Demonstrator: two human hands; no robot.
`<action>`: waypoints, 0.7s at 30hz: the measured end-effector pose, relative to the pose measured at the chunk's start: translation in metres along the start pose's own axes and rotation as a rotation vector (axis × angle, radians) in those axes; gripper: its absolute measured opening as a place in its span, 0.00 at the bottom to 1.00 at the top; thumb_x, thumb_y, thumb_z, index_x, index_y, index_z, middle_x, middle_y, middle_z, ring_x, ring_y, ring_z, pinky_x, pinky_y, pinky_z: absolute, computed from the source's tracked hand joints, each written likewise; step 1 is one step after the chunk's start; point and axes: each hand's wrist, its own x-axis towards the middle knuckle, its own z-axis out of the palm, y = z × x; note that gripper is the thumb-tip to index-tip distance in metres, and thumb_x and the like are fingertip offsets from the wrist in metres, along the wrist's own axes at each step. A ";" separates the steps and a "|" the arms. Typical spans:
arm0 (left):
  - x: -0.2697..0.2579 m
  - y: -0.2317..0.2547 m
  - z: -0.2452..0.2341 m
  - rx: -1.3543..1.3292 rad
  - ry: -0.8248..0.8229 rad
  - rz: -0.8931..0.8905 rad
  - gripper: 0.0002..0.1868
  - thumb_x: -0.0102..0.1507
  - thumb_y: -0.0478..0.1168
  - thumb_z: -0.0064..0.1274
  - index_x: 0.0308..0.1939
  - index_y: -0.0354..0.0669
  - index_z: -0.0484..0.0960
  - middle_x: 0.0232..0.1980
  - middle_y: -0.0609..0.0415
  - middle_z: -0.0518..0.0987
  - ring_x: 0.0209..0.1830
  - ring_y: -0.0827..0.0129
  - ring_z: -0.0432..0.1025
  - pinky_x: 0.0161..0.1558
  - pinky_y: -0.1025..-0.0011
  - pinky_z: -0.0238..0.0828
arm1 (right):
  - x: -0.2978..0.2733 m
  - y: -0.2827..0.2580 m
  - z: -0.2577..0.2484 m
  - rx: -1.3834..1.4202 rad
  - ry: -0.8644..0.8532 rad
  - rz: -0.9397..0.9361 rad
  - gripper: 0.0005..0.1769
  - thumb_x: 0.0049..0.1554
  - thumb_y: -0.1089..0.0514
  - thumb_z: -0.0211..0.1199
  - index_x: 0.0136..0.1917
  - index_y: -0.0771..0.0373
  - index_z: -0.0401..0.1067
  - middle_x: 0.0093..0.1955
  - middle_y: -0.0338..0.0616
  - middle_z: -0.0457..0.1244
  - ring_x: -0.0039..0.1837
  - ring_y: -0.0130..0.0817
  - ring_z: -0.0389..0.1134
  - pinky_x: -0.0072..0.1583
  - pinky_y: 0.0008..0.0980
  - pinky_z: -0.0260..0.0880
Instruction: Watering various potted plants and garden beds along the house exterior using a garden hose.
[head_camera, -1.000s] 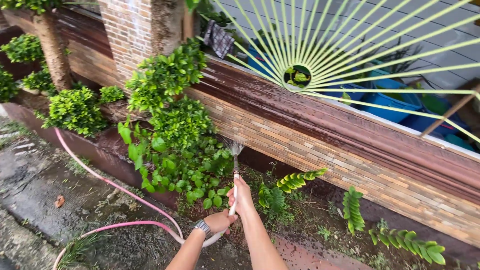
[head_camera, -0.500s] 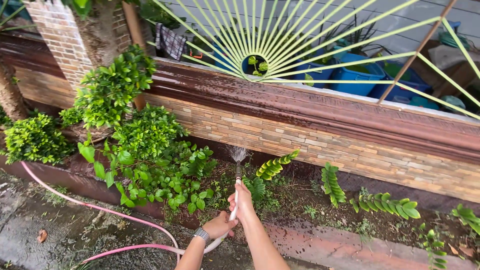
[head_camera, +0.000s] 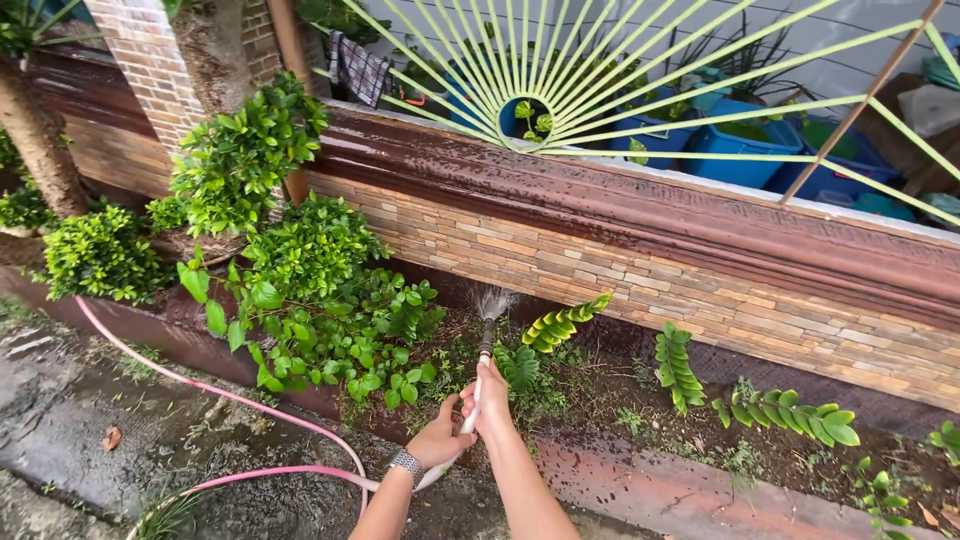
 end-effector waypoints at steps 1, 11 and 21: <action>-0.002 -0.001 -0.002 -0.002 0.005 -0.003 0.55 0.59 0.51 0.60 0.78 0.45 0.38 0.47 0.42 0.84 0.48 0.57 0.80 0.53 0.65 0.74 | 0.001 0.002 0.001 -0.003 -0.004 0.003 0.21 0.67 0.49 0.47 0.73 0.46 0.62 0.27 0.45 0.58 0.23 0.31 0.52 0.26 0.34 0.51; -0.015 0.018 -0.010 -0.137 -0.001 0.048 0.49 0.61 0.44 0.58 0.79 0.49 0.45 0.48 0.47 0.85 0.45 0.63 0.80 0.51 0.67 0.75 | 0.000 0.001 0.004 0.018 0.044 0.004 0.19 0.67 0.48 0.47 0.70 0.46 0.61 0.26 0.45 0.57 0.23 0.32 0.53 0.26 0.35 0.51; 0.012 0.022 -0.022 -0.437 0.036 0.188 0.40 0.62 0.39 0.47 0.79 0.45 0.53 0.62 0.56 0.78 0.59 0.72 0.73 0.59 0.73 0.68 | 0.032 0.022 0.006 0.064 0.101 -0.090 0.15 0.68 0.52 0.49 0.67 0.51 0.64 0.35 0.43 0.61 0.30 0.33 0.62 0.32 0.34 0.61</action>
